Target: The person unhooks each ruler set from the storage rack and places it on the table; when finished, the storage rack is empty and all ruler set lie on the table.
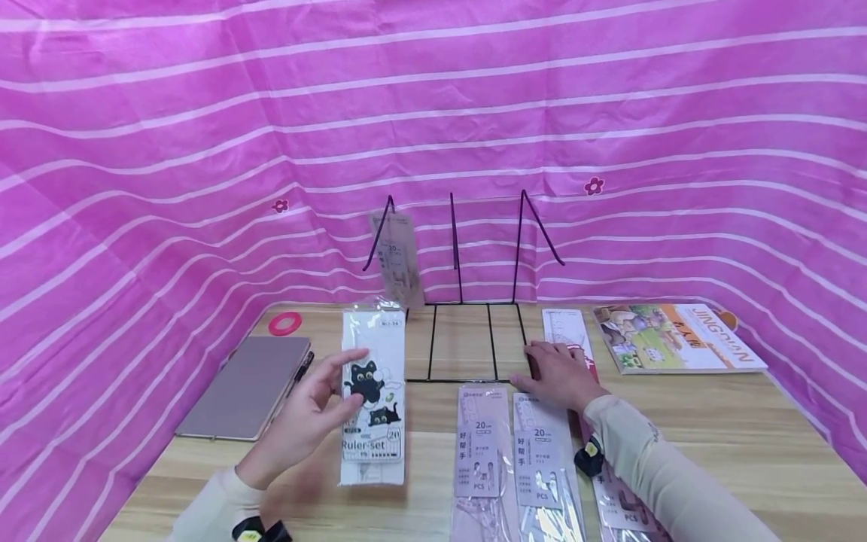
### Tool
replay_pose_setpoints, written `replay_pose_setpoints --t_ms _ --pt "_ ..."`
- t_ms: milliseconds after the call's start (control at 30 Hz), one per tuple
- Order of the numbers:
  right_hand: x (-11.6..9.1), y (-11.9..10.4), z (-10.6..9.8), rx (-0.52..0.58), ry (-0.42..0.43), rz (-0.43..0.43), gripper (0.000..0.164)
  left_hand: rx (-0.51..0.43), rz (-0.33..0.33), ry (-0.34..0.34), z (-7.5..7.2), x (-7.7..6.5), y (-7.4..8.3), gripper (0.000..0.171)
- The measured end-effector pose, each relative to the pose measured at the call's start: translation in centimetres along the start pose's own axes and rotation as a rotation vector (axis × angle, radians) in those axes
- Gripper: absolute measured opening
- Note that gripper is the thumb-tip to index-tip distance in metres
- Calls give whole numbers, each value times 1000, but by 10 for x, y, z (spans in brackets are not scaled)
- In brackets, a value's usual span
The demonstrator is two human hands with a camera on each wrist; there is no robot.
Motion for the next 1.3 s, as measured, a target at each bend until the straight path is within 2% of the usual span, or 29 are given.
replay_pose_setpoints --t_ms 200,400,600,733,933,1000,1100,1300 --pt "-1 0 -1 11 1 2 83 6 -119 -74 23 0 -21 62" --pt "-1 -1 -1 9 9 -16 83 -46 -219 -169 52 4 -43 60" --pt "-1 -2 -1 7 5 -20 83 -35 -246 -230 71 5 -56 60" --pt "0 -1 -2 11 5 -15 84 94 -239 -235 75 6 -61 58" --pt "0 1 -2 1 9 -16 82 445 -198 -214 76 11 -58 54" --pt "0 1 -1 2 8 -14 82 534 -186 -220 77 11 -57 53" --pt "0 1 -1 8 7 -13 84 612 -176 -235 79 12 -56 52" --pt "-1 3 1 15 4 -11 85 697 -190 -260 81 12 -57 51"
Point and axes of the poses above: each hand's wrist, its own x-axis towards the middle knuckle, its own z-axis out of the palm, y = z × x, the point moved 8 cm from there along x, towards the middle knuckle, and after that the axes turned 9 degrees about -y, right-handed, at the moved point
